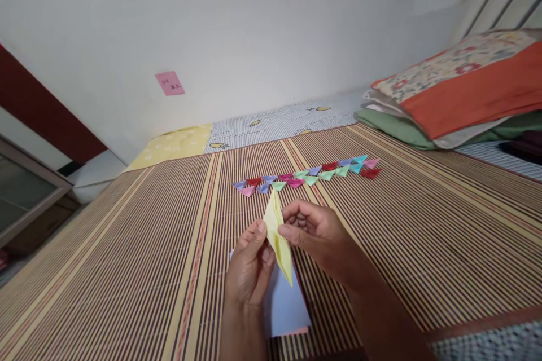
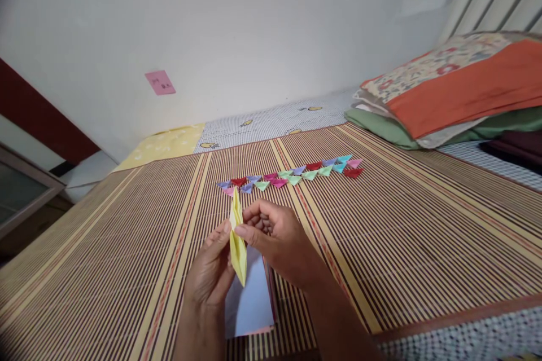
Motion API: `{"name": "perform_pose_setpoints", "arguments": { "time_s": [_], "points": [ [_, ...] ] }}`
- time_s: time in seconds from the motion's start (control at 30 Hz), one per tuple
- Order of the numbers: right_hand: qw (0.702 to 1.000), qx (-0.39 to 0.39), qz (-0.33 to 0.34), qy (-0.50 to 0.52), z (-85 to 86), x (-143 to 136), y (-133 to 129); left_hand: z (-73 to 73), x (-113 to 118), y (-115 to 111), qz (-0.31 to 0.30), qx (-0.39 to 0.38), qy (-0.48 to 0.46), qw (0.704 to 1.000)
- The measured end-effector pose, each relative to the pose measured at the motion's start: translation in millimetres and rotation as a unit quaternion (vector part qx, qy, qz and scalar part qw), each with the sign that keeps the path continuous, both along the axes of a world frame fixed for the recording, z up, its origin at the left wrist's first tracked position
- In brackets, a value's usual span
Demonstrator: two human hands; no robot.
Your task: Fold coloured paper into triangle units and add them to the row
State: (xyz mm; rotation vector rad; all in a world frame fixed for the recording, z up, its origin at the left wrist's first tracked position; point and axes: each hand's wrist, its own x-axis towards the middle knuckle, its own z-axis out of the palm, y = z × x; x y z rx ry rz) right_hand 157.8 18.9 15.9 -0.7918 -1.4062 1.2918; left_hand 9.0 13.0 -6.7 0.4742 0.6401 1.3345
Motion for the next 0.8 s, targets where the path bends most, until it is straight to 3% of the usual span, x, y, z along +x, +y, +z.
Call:
{"name": "perform_pose_setpoints", "arguments": {
  "time_s": [0.23,0.43,0.53,0.63,0.73,0.8],
  "points": [
    [1.0,-0.002,-0.005,-0.007,2.3,0,1,-0.6,-1,0,0.005,-0.015,0.006,1.0],
    [0.996,0.02,-0.042,-0.073,4.2,-2,-3,-1.2,-4,-4,0.041,0.06,0.099,0.992],
    [0.998,0.005,-0.011,-0.069,4.3,-5,-4,-0.4,-4,-5,0.04,0.079,0.145,0.986],
    [0.99,0.077,-0.05,-0.106,4.8,-8,-2,1.8,0,-5,0.054,0.073,0.131,0.987],
    [0.96,0.188,-0.136,-0.156,1.9,-10,1,7.2,6,-6,0.062,0.042,0.098,0.992],
    [0.947,0.22,-0.166,-0.164,-3.2,-12,3,12.1,8,-8,0.053,0.019,0.08,0.995]
  ]
}}
